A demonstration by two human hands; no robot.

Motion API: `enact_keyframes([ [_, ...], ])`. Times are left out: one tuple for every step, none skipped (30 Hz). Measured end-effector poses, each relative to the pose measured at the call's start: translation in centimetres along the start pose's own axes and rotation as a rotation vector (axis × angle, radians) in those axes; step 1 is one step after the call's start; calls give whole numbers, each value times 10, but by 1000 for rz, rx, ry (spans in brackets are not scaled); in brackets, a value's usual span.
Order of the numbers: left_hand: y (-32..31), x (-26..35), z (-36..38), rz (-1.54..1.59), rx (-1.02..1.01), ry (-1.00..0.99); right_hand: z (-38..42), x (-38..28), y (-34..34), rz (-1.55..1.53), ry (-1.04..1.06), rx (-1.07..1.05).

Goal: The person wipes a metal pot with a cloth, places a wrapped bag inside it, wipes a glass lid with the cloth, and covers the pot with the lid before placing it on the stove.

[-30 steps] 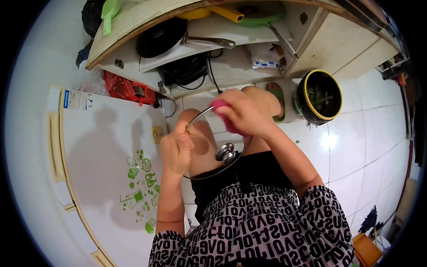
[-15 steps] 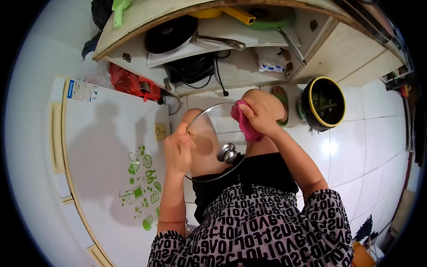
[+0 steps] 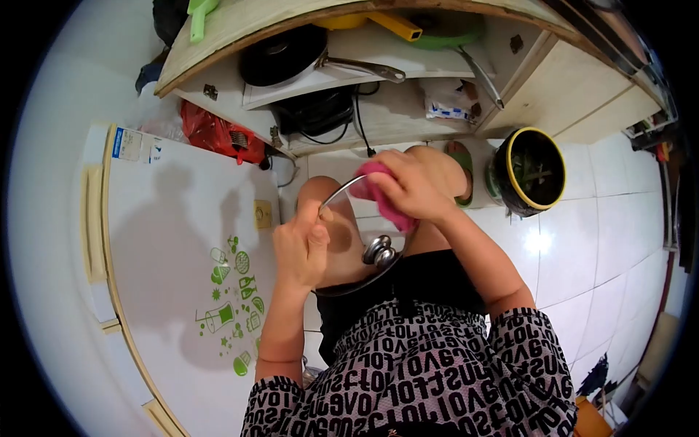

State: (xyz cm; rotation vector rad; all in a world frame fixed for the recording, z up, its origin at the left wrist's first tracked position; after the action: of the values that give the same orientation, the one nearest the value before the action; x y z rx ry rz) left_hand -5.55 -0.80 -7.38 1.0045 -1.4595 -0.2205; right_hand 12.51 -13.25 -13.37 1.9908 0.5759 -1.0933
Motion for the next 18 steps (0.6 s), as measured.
enact_keyframes([
  [0,-2,1,24,29,22,10,17,1,-40,-35,30],
  [0,-1,1,28,31,18,23,33,2,-80,-75,61],
  [0,1,4,37,16,23,37,47,2,-78,-75,59],
  [3,2,6,40,6,32,48,57,2,-127,-145,79],
  [4,1,7,33,14,36,55,67,-2,-177,-214,96],
  [3,-1,5,22,24,4,54,61,-3,-179,-208,90],
  [2,0,3,12,34,-33,52,57,-1,-123,-222,103],
  [3,4,2,7,38,-37,49,52,2,-67,-236,120],
  [4,11,0,-41,5,-50,39,34,8,-68,-236,127],
  [2,17,-1,-83,-33,-59,25,-1,15,141,-75,83],
  [-1,23,-2,-78,-43,-56,14,-30,17,348,85,30],
  [-3,30,-4,-130,-19,-111,6,-51,14,345,75,28],
  [-4,34,-6,-186,8,-170,-2,-73,8,394,195,-17],
  [-3,31,-10,-191,7,-175,-7,-84,5,444,320,-59],
  [-2,24,-14,-144,-16,-143,-8,-77,3,447,323,-54],
  [-1,21,-16,-93,-35,-110,-10,-63,0,404,316,-56],
  [-1,21,-19,-94,-24,-115,-14,-52,-1,363,315,-59],
  [-1,20,-17,-2,-20,-41,-17,-48,1,364,323,-63],
])
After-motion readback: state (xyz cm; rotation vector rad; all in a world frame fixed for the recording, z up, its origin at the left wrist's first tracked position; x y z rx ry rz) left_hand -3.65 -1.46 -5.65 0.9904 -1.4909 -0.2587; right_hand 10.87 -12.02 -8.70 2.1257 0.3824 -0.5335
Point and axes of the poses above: each hand's wrist, its own z-axis away from the middle knuckle, its own y-axis out of the back of the hand, x = y × z, the point moved 2 cm from there along -z, towards the middle knuckle
